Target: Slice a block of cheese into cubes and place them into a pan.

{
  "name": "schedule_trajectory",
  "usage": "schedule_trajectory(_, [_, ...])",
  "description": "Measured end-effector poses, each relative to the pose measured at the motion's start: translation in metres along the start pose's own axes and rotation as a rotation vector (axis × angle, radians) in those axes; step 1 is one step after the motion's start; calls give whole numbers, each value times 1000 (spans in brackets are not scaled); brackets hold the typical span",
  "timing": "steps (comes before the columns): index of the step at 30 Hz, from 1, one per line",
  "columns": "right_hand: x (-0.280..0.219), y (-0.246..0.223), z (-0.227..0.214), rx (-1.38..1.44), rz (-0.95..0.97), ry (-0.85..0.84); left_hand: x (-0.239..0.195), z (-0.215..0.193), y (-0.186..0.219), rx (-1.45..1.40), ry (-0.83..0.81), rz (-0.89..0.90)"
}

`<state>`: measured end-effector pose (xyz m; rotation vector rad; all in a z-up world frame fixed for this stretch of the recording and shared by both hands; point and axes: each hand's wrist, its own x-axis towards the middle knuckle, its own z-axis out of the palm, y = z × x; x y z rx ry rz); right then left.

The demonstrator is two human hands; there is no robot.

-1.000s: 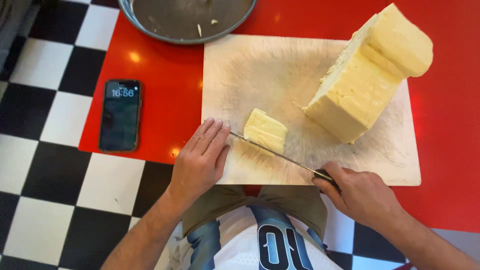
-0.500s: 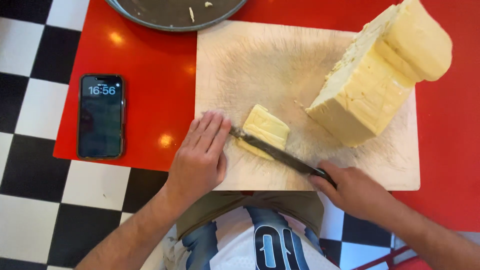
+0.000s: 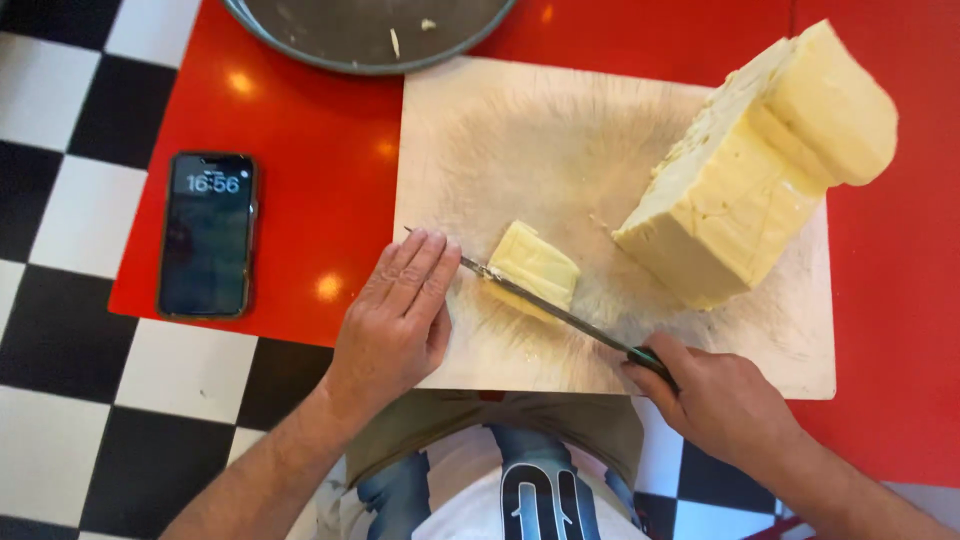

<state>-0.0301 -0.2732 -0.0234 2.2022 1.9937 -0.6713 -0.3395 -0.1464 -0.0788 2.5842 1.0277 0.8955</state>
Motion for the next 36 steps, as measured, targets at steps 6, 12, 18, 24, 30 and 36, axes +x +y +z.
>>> schedule_trajectory(6, [8,4,16,-70,-41,-2,2,10,-12,61,8,30])
schedule_trajectory(12, [19,14,2,185,68,-215,20,1,-5,61,-73,13])
schedule_trajectory(18, [16,-7,-23,231,99,-115,15,-1,-3,33,42,46])
schedule_trajectory(24, [18,4,-11,60,84,-13,21,9,-9,34,38,29])
schedule_trajectory(30, [22,5,3,-43,42,-24,21,15,-18,19,43,9])
schedule_trajectory(36, [37,16,-4,211,175,-267,34,13,-21,80,-54,48])
